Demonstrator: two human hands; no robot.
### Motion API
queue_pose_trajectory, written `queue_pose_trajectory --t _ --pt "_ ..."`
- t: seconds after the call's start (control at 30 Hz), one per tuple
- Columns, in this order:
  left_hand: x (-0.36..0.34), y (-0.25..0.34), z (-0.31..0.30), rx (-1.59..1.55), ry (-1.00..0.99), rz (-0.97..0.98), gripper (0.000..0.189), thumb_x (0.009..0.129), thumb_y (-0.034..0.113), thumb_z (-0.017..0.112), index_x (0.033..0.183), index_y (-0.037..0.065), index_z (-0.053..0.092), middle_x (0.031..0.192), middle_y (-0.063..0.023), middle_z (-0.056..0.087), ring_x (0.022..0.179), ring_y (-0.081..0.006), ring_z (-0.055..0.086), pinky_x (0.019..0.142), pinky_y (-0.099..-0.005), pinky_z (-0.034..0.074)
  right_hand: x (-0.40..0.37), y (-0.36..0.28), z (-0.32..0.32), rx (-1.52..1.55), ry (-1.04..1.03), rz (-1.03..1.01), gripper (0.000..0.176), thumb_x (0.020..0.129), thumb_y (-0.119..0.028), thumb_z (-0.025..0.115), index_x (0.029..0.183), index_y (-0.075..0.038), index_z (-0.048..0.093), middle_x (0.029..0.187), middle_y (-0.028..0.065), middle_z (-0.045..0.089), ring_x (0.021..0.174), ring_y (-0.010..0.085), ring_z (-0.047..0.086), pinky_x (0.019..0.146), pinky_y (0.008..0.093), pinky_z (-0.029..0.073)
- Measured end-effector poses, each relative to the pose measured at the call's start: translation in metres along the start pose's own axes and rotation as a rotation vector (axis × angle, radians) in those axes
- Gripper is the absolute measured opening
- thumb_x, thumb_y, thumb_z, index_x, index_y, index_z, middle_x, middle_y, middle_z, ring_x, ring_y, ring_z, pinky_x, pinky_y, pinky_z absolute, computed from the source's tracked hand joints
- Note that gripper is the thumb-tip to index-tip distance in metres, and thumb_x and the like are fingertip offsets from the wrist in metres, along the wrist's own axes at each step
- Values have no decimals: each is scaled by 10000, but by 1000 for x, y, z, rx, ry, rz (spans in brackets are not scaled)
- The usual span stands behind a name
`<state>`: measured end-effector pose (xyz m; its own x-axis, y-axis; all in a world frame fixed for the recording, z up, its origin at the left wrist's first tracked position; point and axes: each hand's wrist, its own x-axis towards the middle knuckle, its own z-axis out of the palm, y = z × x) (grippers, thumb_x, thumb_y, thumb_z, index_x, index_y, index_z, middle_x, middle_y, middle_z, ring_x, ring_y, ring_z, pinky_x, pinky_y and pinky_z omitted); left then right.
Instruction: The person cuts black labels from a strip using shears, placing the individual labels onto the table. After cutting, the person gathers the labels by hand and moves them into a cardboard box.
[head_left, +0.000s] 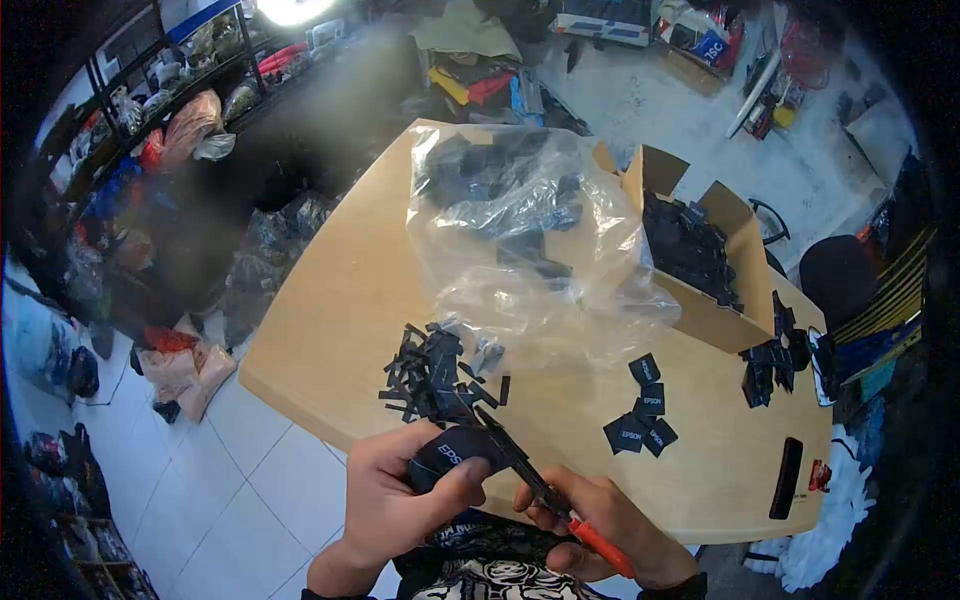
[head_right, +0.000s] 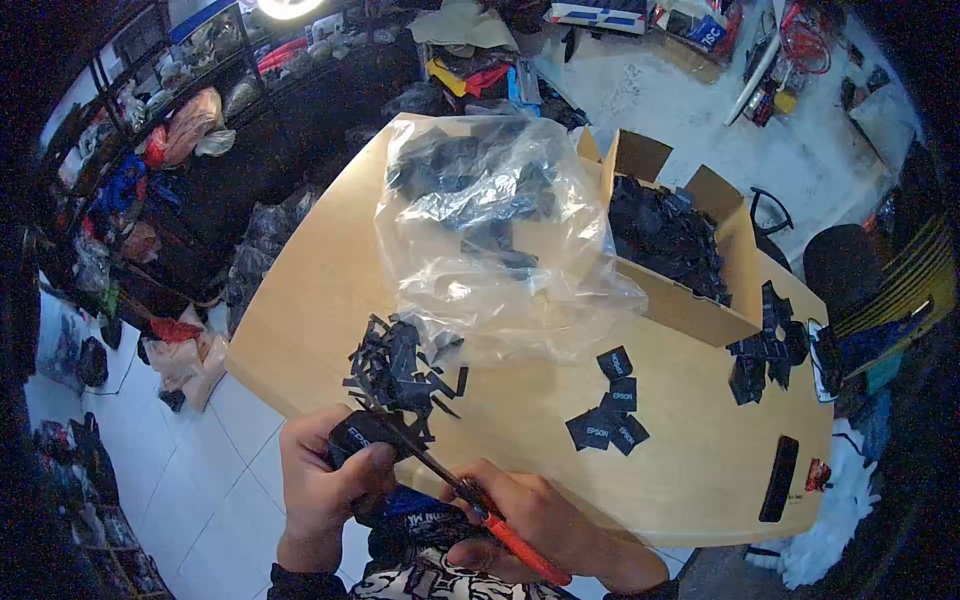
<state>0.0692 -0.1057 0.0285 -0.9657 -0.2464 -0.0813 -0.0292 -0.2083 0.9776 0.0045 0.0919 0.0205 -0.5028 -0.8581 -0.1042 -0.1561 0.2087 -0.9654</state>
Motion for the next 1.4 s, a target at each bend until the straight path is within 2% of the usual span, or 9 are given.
queue_pose_trajectory --t 0.5,1.0,1.07,1.2,1.4 --pt "1 3 4 29 20 19 118 753 82 681 754 -16 615 593 -45 618 533 -53 548 481 -187 409 0 0 -1 14 31 -18 543 761 -471 654 1022 -36 461 670 65 543 589 159 553 553 275 443" --pt "-2 6 11 31 39 -5 133 751 78 685 719 -18 599 569 -33 599 519 -44 523 466 -183 384 -4 3 1 1 47 -32 497 784 -452 637 996 -32 476 674 76 542 588 184 567 567 287 455" --pt "-2 4 10 22 30 -15 131 750 75 686 718 -17 598 571 -32 598 523 -42 520 468 -183 382 -5 2 5 95 135 48 657 657 -655 601 912 -58 504 649 -4 457 562 91 433 523 223 368" --pt "-3 4 11 40 42 -15 132 746 75 689 715 -14 597 574 -29 597 523 -37 511 463 -183 369 -6 2 4 68 119 68 632 672 -637 612 905 -60 501 645 -5 459 551 90 434 524 222 373" --pt "-2 1 9 38 42 1 142 744 93 695 717 -10 600 573 -24 596 523 -36 507 470 -180 364 -6 6 4 -3 121 17 516 729 -533 648 887 -65 498 638 -6 463 533 87 432 513 213 371"
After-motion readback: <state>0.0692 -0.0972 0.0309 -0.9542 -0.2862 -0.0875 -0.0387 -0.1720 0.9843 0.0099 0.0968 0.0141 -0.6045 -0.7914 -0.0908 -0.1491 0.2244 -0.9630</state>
